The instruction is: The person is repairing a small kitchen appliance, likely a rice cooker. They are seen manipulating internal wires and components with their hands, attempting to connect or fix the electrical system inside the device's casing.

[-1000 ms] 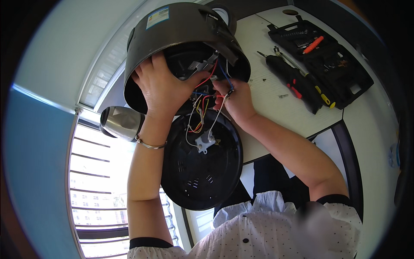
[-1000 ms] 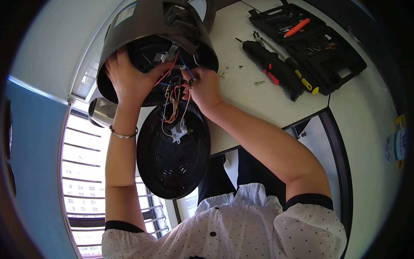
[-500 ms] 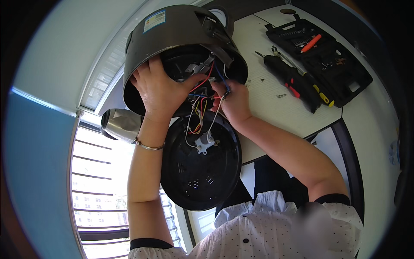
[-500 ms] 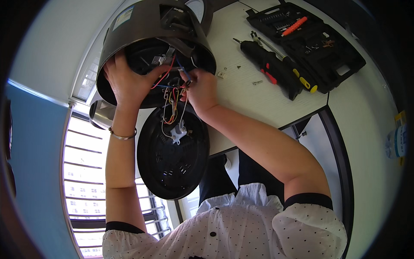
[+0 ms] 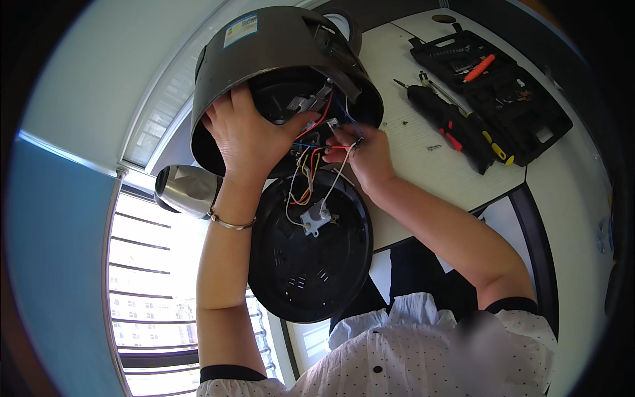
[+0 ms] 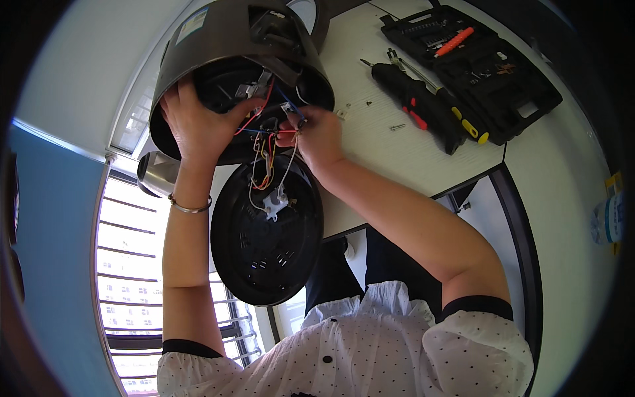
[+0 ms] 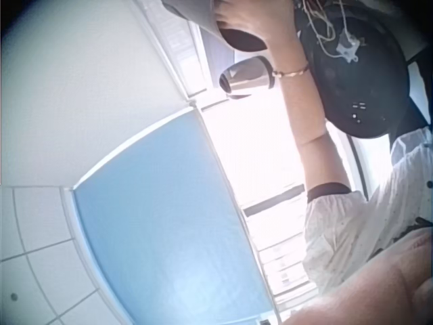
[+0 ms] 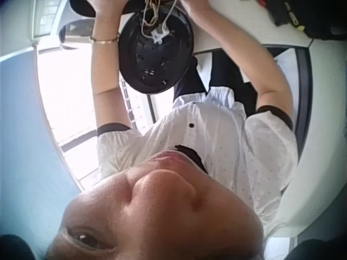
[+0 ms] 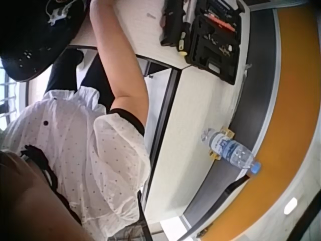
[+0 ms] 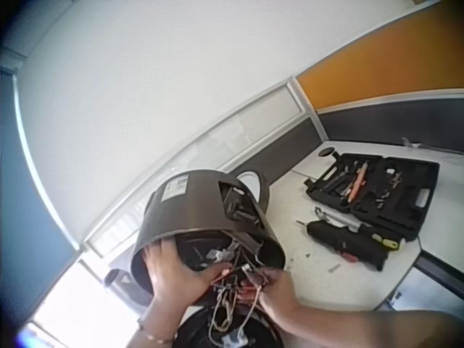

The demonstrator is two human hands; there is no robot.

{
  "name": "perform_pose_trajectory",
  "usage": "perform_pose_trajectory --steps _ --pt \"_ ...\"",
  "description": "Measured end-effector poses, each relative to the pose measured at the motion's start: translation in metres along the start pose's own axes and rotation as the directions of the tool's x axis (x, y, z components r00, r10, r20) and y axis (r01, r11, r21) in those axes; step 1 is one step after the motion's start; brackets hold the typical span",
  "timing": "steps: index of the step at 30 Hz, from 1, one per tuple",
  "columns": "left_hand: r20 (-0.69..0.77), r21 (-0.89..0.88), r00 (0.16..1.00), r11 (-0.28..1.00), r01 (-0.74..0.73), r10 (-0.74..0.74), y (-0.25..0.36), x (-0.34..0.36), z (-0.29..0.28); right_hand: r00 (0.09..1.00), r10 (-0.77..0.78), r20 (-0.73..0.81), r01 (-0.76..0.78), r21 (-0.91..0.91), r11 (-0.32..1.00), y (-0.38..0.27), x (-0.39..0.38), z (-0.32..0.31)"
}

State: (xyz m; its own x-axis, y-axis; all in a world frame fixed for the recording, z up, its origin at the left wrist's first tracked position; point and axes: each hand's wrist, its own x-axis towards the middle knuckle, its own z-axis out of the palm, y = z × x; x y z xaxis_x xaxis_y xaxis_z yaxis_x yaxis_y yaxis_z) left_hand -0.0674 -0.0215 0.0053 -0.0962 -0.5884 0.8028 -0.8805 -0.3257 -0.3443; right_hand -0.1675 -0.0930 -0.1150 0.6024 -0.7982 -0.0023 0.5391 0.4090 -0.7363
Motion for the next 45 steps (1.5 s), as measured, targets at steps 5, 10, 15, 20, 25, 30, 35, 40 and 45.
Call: perform_pose_trajectory --steps 5,10,15,20,25,30,35,40,45 --pt "-0.001 0.006 1.000 1.000 0.008 -0.008 -0.001 0.000 0.000 0.998 -0.064 0.015 0.064 -0.010 0.998 0.006 0.007 -0.005" --pt "0.021 -0.002 0.999 0.999 0.033 -0.033 0.000 0.001 0.000 0.993 -0.112 0.048 0.112 -0.002 0.994 0.010 0.010 -0.007" --pt "0.008 -0.007 0.999 0.999 0.031 -0.031 0.000 0.001 -0.001 0.992 -0.122 0.043 0.123 -0.008 0.992 0.009 0.007 -0.003" --pt "0.016 -0.017 0.999 0.999 0.044 -0.043 0.002 0.002 0.000 0.989 -0.147 -0.012 0.147 0.001 0.989 0.014 0.012 -0.002" --pt "0.012 -0.009 0.999 0.999 0.042 -0.042 0.001 0.002 -0.001 0.988 -0.139 -0.070 0.135 -0.059 0.989 0.008 0.008 0.003" --pt "0.023 -0.013 0.999 0.999 0.045 -0.045 0.001 0.002 -0.002 0.989 -0.120 -0.090 0.108 -0.125 0.986 0.011 0.013 -0.001" --pt "0.020 -0.010 0.999 0.999 0.044 -0.044 0.001 0.002 -0.001 0.988 -0.082 -0.131 0.059 -0.171 0.984 0.006 0.012 0.001" --pt "0.030 -0.017 0.998 0.999 0.050 -0.049 0.002 0.002 -0.002 0.996 -0.067 -0.065 0.058 -0.124 0.991 0.010 0.011 0.000" --pt "0.027 -0.016 0.998 0.998 0.053 -0.052 0.002 0.002 -0.001 0.997 -0.061 -0.047 0.056 -0.091 0.994 0.009 0.009 0.001"
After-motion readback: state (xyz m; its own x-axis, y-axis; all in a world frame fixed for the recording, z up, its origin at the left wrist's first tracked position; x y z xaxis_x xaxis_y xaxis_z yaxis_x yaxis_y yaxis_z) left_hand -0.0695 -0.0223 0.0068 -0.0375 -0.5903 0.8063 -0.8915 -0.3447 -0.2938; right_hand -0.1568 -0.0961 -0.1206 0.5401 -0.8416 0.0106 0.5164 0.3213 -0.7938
